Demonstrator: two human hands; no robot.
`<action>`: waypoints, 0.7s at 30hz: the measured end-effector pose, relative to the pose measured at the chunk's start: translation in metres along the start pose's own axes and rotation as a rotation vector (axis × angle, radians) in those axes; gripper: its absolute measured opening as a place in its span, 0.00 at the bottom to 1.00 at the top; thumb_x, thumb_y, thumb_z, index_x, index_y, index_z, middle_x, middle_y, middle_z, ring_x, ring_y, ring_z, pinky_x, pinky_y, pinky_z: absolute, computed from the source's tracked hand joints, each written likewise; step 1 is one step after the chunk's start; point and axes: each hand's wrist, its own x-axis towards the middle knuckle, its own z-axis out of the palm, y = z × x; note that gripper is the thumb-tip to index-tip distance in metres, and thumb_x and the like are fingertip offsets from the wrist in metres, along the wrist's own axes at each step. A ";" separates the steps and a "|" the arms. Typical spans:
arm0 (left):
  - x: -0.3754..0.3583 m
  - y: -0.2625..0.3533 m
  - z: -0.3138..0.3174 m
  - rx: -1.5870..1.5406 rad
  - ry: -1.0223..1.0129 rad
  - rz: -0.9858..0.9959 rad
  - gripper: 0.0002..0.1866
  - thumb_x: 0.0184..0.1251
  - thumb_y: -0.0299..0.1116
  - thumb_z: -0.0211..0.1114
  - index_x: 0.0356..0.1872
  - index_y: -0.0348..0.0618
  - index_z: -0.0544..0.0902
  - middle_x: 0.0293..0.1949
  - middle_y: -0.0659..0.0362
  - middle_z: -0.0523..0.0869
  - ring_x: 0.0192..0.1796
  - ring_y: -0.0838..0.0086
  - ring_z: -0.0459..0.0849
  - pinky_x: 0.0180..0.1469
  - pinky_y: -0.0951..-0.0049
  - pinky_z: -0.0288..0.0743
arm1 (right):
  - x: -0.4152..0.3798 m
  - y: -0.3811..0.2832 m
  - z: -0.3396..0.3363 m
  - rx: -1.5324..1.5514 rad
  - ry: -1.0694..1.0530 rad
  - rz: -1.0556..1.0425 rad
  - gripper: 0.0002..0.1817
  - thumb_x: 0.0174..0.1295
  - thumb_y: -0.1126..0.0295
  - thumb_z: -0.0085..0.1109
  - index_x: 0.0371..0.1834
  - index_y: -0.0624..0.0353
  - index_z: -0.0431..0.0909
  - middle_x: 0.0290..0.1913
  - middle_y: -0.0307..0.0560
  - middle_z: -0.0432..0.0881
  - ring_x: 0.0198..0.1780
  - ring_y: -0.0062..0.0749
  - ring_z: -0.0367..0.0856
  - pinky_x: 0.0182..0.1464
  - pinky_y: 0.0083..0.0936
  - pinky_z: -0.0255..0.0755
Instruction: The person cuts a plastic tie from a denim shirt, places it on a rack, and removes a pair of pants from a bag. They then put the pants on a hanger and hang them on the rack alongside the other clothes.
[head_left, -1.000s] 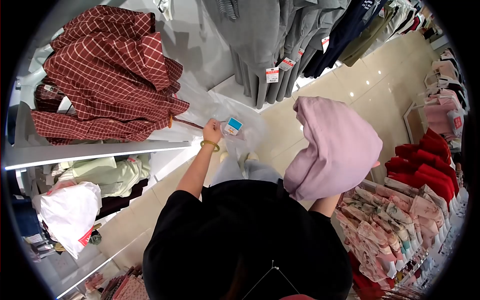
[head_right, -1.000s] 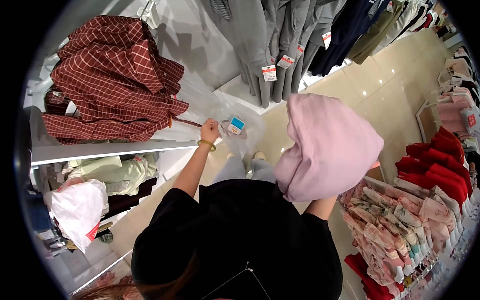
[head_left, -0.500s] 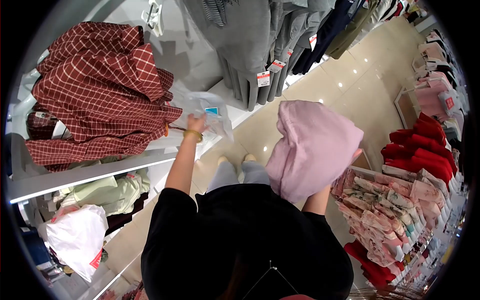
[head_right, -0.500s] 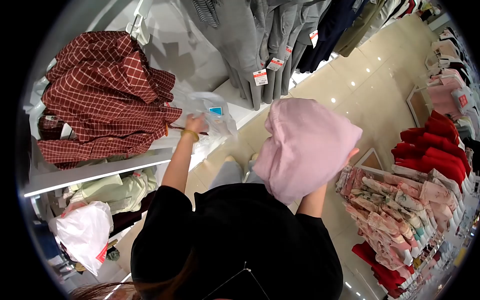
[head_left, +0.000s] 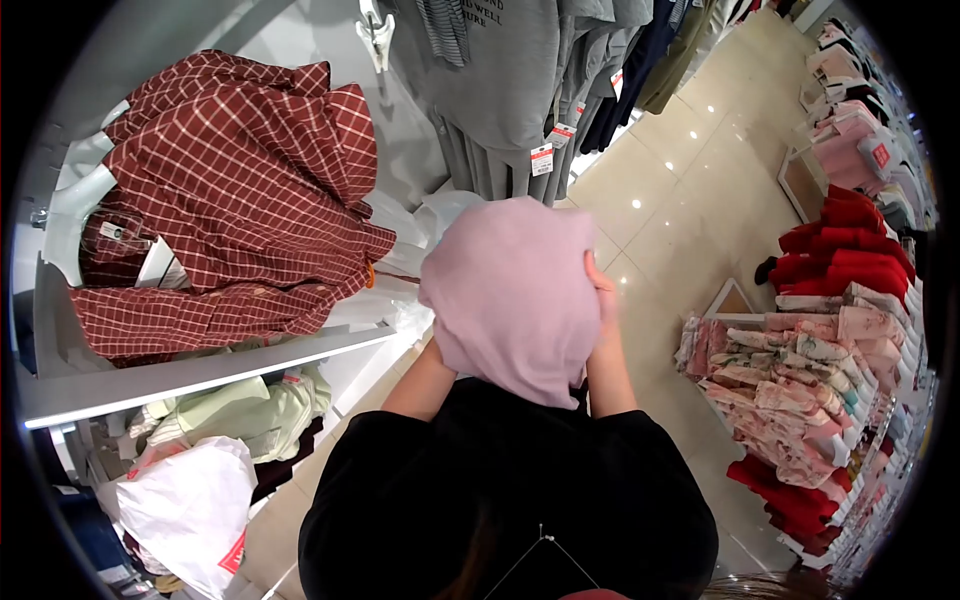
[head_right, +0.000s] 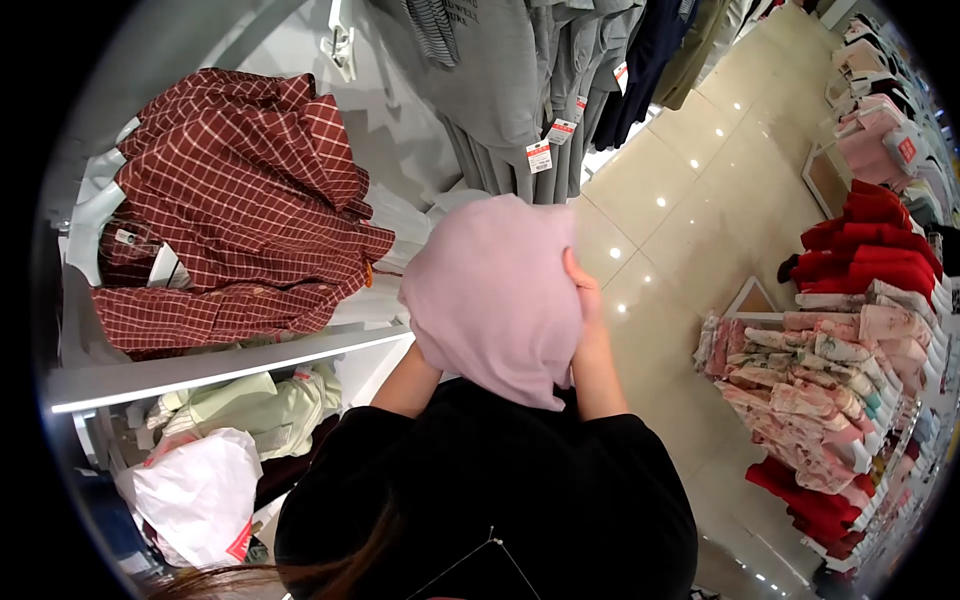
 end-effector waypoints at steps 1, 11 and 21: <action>-0.007 0.002 -0.007 -0.016 0.001 -0.008 0.31 0.64 0.35 0.61 0.65 0.41 0.59 0.61 0.55 0.68 0.60 0.69 0.71 0.58 0.70 0.70 | -0.001 0.010 -0.005 -0.059 0.056 0.064 0.31 0.66 0.55 0.47 0.66 0.65 0.58 0.64 0.58 0.65 0.63 0.51 0.67 0.64 0.46 0.61; -0.045 0.023 -0.065 -0.107 0.019 -0.056 0.30 0.64 0.35 0.60 0.65 0.40 0.59 0.61 0.55 0.69 0.60 0.69 0.71 0.58 0.70 0.70 | 0.009 0.089 -0.023 -0.353 0.216 -0.043 0.21 0.60 0.72 0.55 0.57 0.68 0.68 0.52 0.54 0.77 0.51 0.38 0.79 0.54 0.33 0.73; -0.047 0.028 -0.087 -0.159 0.058 -0.061 0.29 0.65 0.36 0.59 0.65 0.40 0.60 0.60 0.55 0.69 0.60 0.69 0.71 0.58 0.70 0.70 | 0.028 0.117 -0.004 -0.621 0.327 -0.141 0.14 0.56 0.77 0.52 0.46 0.67 0.76 0.42 0.46 0.82 0.40 0.26 0.81 0.45 0.21 0.75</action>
